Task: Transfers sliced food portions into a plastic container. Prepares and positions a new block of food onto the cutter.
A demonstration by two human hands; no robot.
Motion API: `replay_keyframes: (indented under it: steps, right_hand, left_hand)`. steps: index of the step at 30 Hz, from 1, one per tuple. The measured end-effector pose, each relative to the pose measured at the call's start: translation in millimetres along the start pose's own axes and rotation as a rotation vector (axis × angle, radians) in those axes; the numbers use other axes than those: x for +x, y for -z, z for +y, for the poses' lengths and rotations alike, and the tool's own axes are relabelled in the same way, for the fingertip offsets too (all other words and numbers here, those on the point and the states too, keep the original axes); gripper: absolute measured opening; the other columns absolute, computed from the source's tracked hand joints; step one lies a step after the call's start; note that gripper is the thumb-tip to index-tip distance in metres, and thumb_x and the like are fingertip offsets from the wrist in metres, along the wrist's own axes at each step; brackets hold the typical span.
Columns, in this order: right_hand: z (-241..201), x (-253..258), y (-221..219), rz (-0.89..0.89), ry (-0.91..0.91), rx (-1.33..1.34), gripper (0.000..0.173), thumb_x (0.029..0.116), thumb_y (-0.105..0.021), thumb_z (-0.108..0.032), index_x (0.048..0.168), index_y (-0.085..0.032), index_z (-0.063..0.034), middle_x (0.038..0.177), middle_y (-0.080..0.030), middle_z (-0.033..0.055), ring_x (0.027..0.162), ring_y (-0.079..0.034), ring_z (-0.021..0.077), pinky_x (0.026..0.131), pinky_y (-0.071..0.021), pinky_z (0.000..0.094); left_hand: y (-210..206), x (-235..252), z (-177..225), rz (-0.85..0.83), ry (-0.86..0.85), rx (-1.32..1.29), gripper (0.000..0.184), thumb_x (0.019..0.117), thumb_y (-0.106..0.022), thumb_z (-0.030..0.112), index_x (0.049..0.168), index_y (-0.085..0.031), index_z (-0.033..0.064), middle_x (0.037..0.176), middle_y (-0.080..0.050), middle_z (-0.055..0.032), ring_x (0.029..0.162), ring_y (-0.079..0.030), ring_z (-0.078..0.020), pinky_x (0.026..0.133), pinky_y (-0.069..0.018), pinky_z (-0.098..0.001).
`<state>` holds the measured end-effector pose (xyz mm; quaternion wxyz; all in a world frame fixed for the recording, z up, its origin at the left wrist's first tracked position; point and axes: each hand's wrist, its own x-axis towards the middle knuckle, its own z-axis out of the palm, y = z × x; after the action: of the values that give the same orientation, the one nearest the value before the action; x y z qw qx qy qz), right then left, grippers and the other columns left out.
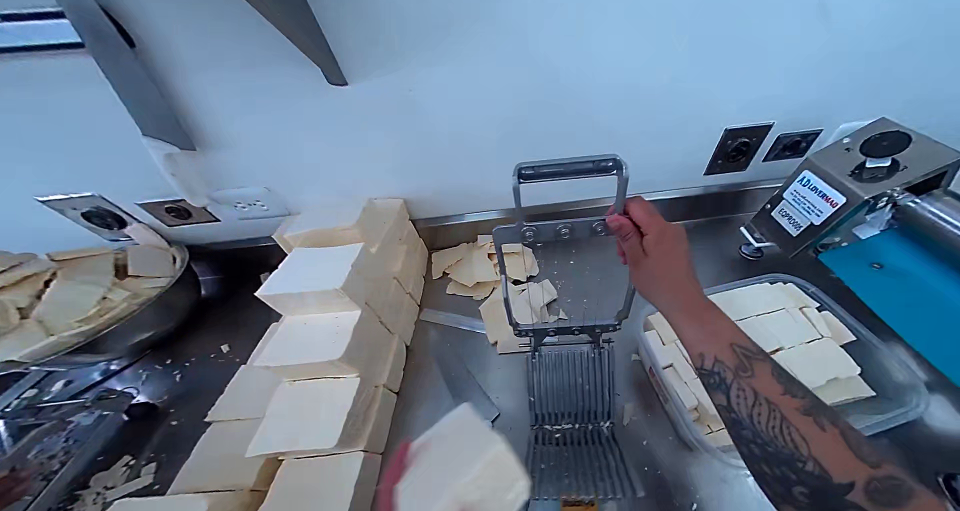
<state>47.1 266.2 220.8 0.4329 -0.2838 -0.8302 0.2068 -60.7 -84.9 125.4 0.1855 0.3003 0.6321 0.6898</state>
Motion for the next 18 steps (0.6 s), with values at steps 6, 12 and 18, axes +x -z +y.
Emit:
replay_keyframes:
  steps: [6,12,18]
  right_hand:
    - [6,-12,9,0.004,0.034,0.05,0.027,0.1071,-0.053,-0.029,0.109,-0.065,-0.0052,0.078,-0.063,0.0039,0.061,-0.06,0.0104,0.058,-0.0519,0.0274]
    - [4,-16,14,-0.036,0.011,0.081,0.028,0.1069,-0.053,-0.032,0.114,-0.066,-0.0082,0.082,-0.066,0.0024,0.066,-0.063,0.0092,0.062,-0.0542,0.027]
    - [-9,-44,21,-0.039,0.073,0.15,0.029,0.1086,-0.048,-0.025,0.119,-0.066,-0.0058,0.092,-0.066,0.001,0.076,-0.062,0.0044,0.069,-0.0533,0.0206]
  left_hand:
    - [-100,1,-5,-0.029,0.148,0.53,0.116,0.0643,-0.087,0.045,0.156,-0.034,-0.0032,0.148,-0.035,-0.0417,0.132,-0.04,-0.0584,0.102,-0.0364,-0.0711]
    - [-96,-11,-10,-0.055,-0.098,0.596,0.121,0.0712,-0.081,0.052,0.149,-0.024,-0.0211,0.128,-0.053,-0.0385,0.113,-0.055,-0.0456,0.092,-0.0456,-0.06]
    - [-71,13,-44,-0.302,0.132,0.295,0.093,0.0904,-0.071,0.038,0.15,-0.026,-0.017,0.144,-0.047,-0.0321,0.133,-0.05,-0.0266,0.111,-0.0418,-0.0401]
